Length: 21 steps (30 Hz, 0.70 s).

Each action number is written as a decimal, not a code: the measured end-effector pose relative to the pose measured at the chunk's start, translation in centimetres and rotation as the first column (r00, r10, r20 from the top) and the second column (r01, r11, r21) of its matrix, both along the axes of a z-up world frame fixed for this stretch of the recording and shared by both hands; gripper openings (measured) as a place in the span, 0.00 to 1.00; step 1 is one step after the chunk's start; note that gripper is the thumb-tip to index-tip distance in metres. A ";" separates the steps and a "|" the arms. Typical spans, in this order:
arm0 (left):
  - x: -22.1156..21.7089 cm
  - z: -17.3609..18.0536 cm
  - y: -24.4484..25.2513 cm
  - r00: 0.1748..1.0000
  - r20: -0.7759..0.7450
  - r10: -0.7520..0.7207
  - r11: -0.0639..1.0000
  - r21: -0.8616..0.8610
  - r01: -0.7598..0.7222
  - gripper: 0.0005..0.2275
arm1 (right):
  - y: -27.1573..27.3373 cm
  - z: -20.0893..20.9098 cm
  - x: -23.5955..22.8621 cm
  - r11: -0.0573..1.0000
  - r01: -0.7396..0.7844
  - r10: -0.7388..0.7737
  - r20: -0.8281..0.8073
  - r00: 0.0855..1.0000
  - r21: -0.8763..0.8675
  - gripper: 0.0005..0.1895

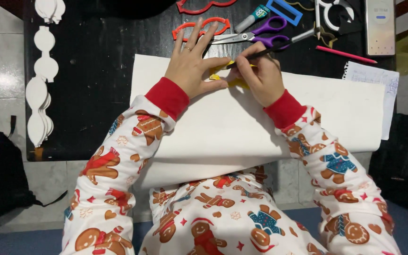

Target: Tracing a plastic stencil onto a sheet of paper using a pencil

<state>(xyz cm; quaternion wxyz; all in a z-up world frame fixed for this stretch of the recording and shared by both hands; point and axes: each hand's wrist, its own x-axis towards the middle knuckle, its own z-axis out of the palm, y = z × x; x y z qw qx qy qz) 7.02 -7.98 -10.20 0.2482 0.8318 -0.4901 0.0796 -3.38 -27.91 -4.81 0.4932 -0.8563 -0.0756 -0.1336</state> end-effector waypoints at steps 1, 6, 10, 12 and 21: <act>0.0 0.1 0.0 1.000 -0.003 0.005 1.000 0.009 -0.005 0.22 | 0.2 -0.2 0.1 0.999 -0.036 0.037 0.046 0.998 -0.026 0.11; 0.0 0.3 0.1 1.000 -0.013 0.018 1.000 0.017 -0.017 0.20 | 0.2 -1.8 0.2 0.994 -0.054 0.060 0.057 0.997 -0.095 0.13; -0.1 0.4 0.0 1.000 -0.020 0.014 1.000 0.018 -0.014 0.21 | 0.1 -1.8 -0.1 0.986 -0.012 0.028 0.094 0.995 -0.165 0.12; 0.0 0.5 0.0 1.000 -0.014 0.014 1.000 0.011 -0.014 0.21 | 0.2 -1.6 0.0 0.987 -0.015 0.027 0.072 0.997 -0.160 0.11; -0.1 0.8 0.1 1.000 -0.026 0.005 1.000 0.013 -0.005 0.19 | 0.6 -1.4 0.3 0.973 -0.085 0.124 0.174 0.977 -0.215 0.14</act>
